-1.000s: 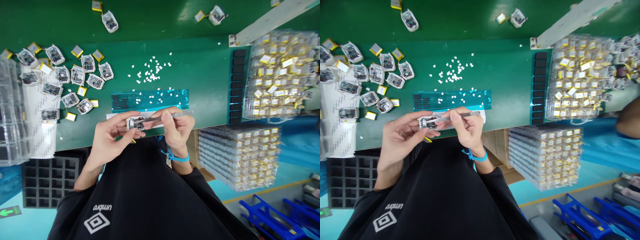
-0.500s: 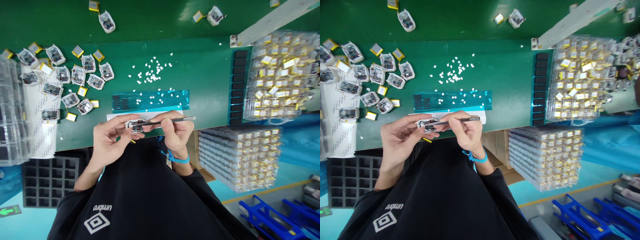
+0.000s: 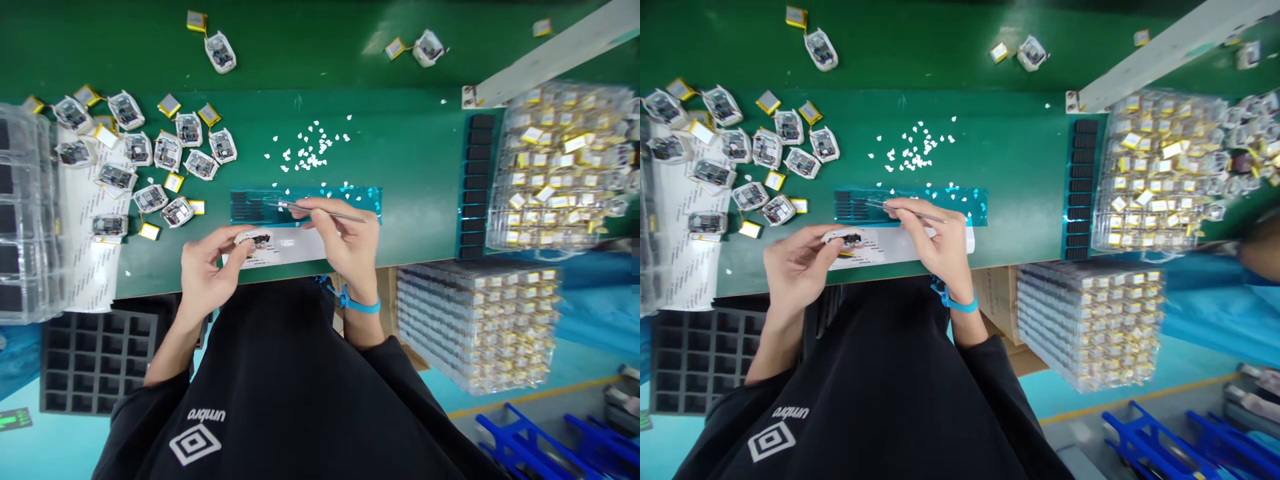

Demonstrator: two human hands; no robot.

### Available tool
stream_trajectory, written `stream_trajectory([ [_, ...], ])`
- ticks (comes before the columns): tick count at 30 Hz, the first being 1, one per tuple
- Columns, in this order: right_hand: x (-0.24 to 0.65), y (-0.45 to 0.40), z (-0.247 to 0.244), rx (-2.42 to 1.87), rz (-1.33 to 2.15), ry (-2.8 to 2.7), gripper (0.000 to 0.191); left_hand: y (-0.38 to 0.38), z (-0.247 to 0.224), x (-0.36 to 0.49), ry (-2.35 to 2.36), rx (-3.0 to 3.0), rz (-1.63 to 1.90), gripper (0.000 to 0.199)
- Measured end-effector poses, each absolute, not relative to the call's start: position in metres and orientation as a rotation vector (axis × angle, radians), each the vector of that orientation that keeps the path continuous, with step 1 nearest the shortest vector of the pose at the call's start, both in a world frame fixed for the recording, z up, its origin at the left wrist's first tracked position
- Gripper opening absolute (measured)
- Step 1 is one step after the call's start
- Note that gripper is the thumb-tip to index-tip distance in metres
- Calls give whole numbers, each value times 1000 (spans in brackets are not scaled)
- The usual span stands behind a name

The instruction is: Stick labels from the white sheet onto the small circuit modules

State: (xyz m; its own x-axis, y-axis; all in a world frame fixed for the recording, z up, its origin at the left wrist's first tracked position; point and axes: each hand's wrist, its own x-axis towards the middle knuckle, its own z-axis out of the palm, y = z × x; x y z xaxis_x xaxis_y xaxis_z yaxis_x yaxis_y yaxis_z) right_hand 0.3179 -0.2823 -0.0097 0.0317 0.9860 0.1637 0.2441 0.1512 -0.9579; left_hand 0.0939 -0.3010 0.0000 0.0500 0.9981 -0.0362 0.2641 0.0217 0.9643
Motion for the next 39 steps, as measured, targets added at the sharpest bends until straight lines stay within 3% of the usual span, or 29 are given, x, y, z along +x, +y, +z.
stream_trajectory([
  [5, 310, -264, -20, -1315, 908, -1627, 24, -280, -18, 87, 1390, 1894, 1024, 23],
  [12, 312, -257, -35, -1305, 878, -1755, 26, -276, -37, 82, 1344, 1906, 877, 23],
  [21, 311, -258, -63, -1011, 409, -2174, 33, -275, -42, 86, 1377, 2058, 875, 21],
  [29, 315, -253, -55, -1095, 217, -1961, 31, -269, -21, 80, 1317, 2138, 773, 22],
  [34, 311, -266, -34, -920, 199, -1821, 53, -268, 11, 77, 1222, 1459, 1092, 11],
  [39, 306, -281, -13, -910, 196, -1786, 67, -254, 2, 80, 1186, 765, 1262, 22],
])
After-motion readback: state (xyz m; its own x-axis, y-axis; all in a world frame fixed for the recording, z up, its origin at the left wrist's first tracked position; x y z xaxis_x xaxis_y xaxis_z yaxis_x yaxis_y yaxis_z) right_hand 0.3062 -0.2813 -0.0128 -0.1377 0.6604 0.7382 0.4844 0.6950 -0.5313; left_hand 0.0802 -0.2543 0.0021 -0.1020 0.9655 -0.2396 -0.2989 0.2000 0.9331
